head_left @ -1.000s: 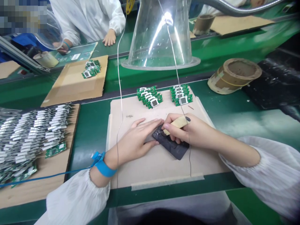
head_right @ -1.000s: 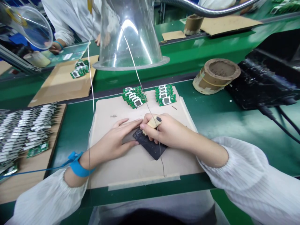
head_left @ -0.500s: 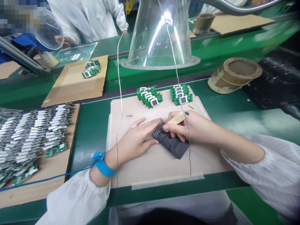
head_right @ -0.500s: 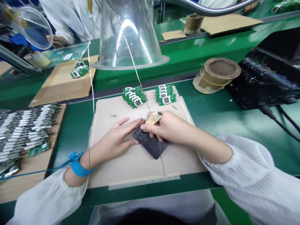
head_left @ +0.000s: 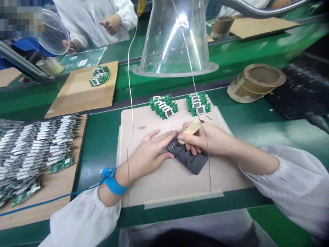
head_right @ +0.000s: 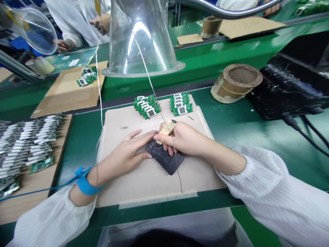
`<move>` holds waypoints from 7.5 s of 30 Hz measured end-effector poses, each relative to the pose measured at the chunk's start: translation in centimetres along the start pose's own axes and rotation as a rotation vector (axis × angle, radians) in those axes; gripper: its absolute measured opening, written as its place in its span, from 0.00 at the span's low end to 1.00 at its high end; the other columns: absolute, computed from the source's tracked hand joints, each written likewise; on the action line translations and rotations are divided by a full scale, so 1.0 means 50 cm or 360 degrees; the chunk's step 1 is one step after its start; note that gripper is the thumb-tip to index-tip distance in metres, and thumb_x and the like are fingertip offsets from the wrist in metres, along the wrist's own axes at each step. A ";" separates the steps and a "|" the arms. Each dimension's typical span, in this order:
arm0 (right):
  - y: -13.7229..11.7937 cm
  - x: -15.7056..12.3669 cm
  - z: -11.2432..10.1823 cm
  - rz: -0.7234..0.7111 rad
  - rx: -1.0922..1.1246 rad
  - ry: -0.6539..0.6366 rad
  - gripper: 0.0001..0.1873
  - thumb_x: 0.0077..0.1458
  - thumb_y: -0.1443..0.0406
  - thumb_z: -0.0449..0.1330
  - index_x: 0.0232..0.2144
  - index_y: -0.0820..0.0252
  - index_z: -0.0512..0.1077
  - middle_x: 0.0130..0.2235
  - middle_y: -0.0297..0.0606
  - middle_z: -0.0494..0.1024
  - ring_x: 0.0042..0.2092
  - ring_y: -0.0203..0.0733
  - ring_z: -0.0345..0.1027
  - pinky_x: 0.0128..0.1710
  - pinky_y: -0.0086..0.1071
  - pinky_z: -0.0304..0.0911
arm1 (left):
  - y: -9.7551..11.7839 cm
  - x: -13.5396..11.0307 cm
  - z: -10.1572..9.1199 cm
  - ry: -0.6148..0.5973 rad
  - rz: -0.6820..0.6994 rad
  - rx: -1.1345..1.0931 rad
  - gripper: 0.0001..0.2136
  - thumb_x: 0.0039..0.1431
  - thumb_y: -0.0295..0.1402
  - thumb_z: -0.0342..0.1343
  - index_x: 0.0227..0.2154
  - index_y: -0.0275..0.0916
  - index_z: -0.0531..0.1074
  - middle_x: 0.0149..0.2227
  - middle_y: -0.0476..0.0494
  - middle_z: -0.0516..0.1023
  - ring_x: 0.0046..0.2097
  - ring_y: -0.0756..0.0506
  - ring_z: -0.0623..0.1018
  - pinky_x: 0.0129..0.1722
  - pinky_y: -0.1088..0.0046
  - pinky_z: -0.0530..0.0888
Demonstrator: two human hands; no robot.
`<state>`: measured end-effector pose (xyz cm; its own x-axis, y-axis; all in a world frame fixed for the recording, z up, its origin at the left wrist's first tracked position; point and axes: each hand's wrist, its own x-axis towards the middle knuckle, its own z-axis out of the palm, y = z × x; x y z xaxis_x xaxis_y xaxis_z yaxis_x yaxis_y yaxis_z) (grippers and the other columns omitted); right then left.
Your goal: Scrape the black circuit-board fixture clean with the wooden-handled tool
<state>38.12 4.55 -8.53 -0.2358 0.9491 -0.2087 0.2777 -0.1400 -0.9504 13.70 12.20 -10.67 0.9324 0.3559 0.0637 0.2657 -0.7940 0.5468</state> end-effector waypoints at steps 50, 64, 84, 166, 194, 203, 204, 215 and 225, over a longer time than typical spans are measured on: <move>-0.001 0.003 0.002 -0.0074 0.0066 -0.0033 0.22 0.67 0.50 0.63 0.28 0.60 0.70 0.20 0.31 0.73 0.20 0.33 0.66 0.19 0.23 0.61 | -0.001 0.000 0.002 0.0003 -0.0017 0.0001 0.30 0.74 0.36 0.54 0.73 0.50 0.50 0.72 0.42 0.62 0.72 0.44 0.62 0.74 0.51 0.53; 0.005 0.015 -0.008 -0.0186 0.0048 -0.0102 0.20 0.68 0.52 0.63 0.30 0.60 0.70 0.22 0.29 0.72 0.20 0.32 0.66 0.20 0.24 0.61 | 0.001 0.003 0.000 -0.0036 -0.0054 -0.0010 0.29 0.73 0.35 0.55 0.72 0.49 0.53 0.71 0.41 0.63 0.72 0.44 0.64 0.74 0.51 0.52; -0.001 0.019 -0.009 -0.0217 0.0083 -0.0132 0.21 0.67 0.51 0.63 0.29 0.60 0.69 0.25 0.30 0.72 0.21 0.32 0.67 0.21 0.24 0.62 | 0.000 0.001 0.000 -0.0065 -0.0070 0.0003 0.30 0.73 0.36 0.57 0.72 0.48 0.52 0.72 0.41 0.62 0.72 0.46 0.63 0.74 0.52 0.50; -0.003 0.015 -0.006 -0.0329 -0.0062 -0.0053 0.26 0.69 0.54 0.61 0.22 0.62 0.68 0.23 0.29 0.67 0.20 0.29 0.62 0.23 0.26 0.59 | 0.021 0.002 -0.003 0.0209 -0.0192 -0.0190 0.20 0.62 0.46 0.67 0.48 0.42 0.69 0.51 0.38 0.71 0.69 0.34 0.66 0.63 0.49 0.71; 0.008 0.014 -0.005 -0.0325 -0.0071 -0.0046 0.24 0.69 0.51 0.60 0.26 0.60 0.69 0.26 0.30 0.69 0.22 0.32 0.62 0.24 0.29 0.59 | 0.022 0.004 -0.001 0.0235 -0.0175 -0.0196 0.19 0.63 0.46 0.66 0.47 0.42 0.69 0.51 0.38 0.71 0.68 0.32 0.66 0.62 0.49 0.71; 0.013 0.022 -0.009 -0.0298 -0.0044 -0.0094 0.22 0.70 0.51 0.60 0.29 0.60 0.68 0.26 0.30 0.70 0.23 0.31 0.64 0.24 0.27 0.60 | 0.023 0.007 0.001 0.0231 -0.0149 -0.0198 0.17 0.64 0.46 0.65 0.47 0.43 0.68 0.51 0.40 0.71 0.68 0.36 0.67 0.64 0.52 0.69; 0.011 0.022 -0.010 -0.0299 -0.0041 -0.0099 0.23 0.70 0.51 0.60 0.28 0.60 0.68 0.26 0.30 0.70 0.23 0.31 0.64 0.24 0.27 0.60 | 0.023 0.007 0.000 0.0226 -0.0151 -0.0198 0.17 0.64 0.46 0.65 0.47 0.43 0.68 0.51 0.40 0.71 0.68 0.35 0.67 0.64 0.52 0.69; 0.001 0.013 -0.008 -0.0229 0.0057 -0.0039 0.23 0.69 0.49 0.60 0.29 0.60 0.67 0.26 0.30 0.71 0.22 0.32 0.64 0.22 0.27 0.60 | 0.021 0.000 -0.014 0.0190 -0.0134 -0.0248 0.21 0.66 0.37 0.64 0.60 0.45 0.68 0.59 0.38 0.69 0.63 0.37 0.71 0.65 0.53 0.70; 0.005 0.007 -0.034 -0.0282 0.0127 0.0230 0.21 0.67 0.48 0.63 0.44 0.60 0.75 0.25 0.31 0.72 0.23 0.34 0.65 0.21 0.27 0.59 | 0.051 -0.003 -0.004 0.0463 -0.0356 -0.0097 0.20 0.67 0.41 0.62 0.55 0.39 0.65 0.53 0.37 0.69 0.56 0.36 0.71 0.58 0.49 0.70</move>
<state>39.71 5.33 -8.44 -0.1369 0.9906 -0.0071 0.1680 0.0162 -0.9856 14.17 10.23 -9.13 0.7416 0.6497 0.1668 0.4320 -0.6529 0.6222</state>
